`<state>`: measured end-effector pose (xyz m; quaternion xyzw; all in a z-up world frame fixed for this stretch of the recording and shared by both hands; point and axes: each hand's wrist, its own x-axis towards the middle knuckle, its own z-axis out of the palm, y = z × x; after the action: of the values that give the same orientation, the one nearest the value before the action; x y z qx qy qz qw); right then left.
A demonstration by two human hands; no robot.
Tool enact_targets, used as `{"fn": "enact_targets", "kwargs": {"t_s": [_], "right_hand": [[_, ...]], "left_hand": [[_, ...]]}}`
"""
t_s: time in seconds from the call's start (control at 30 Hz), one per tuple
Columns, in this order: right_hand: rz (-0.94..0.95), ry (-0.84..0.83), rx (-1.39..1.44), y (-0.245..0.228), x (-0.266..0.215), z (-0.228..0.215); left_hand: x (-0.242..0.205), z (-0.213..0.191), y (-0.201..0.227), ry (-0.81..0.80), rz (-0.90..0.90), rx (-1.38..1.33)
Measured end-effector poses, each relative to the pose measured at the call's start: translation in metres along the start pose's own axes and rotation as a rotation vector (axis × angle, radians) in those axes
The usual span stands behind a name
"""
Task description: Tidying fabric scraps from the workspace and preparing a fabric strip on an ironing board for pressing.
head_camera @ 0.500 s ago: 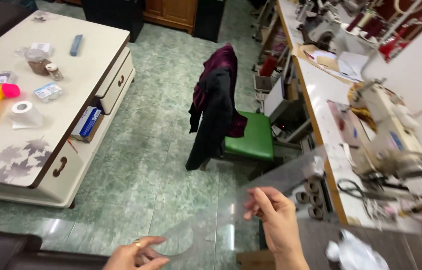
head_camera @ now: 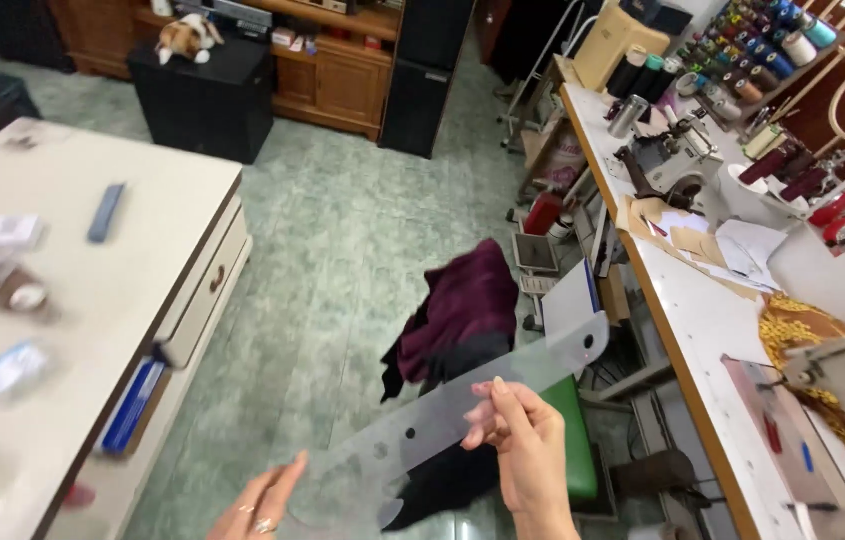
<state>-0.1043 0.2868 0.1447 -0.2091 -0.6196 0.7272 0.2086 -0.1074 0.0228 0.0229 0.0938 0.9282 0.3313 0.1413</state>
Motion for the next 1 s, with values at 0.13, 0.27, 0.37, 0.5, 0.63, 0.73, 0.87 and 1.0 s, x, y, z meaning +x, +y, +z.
{"fn": "enact_targets", "kwargs": {"t_s": [0.13, 0.27, 0.37, 0.5, 0.63, 0.73, 0.87, 1.0], "right_hand": [[-0.014, 0.088, 0.021, -0.004, 0.091, 0.027], [-0.006, 0.065, 0.118, -0.009, 0.183, 0.047], [0.068, 0.128, 0.095, -0.006, 0.252, 0.054], [0.326, 0.405, -0.025, -0.029, 0.358, 0.063], [0.359, 0.484, -0.035, -0.047, 0.457, 0.067], [0.335, 0.523, -0.044, -0.065, 0.527, 0.089], [0.170, 0.421, -0.125, -0.063, 0.629, 0.115], [-0.100, 0.254, -0.219, -0.070, 0.735, 0.148]], "left_hand": [[0.132, -0.035, 0.047, -0.231, 0.172, 0.031], [0.253, -0.054, 0.093, -0.114, 0.353, 0.024], [0.342, -0.070, 0.119, -0.140, 0.319, -0.077], [0.470, -0.107, 0.166, -0.269, 0.141, -0.230], [0.584, -0.123, 0.185, -0.288, 0.066, -0.421], [0.664, -0.129, 0.196, -0.270, -0.083, -0.564], [0.775, -0.129, 0.209, -0.208, -0.073, -0.728], [0.887, -0.152, 0.246, -0.218, 0.025, -0.707]]}}
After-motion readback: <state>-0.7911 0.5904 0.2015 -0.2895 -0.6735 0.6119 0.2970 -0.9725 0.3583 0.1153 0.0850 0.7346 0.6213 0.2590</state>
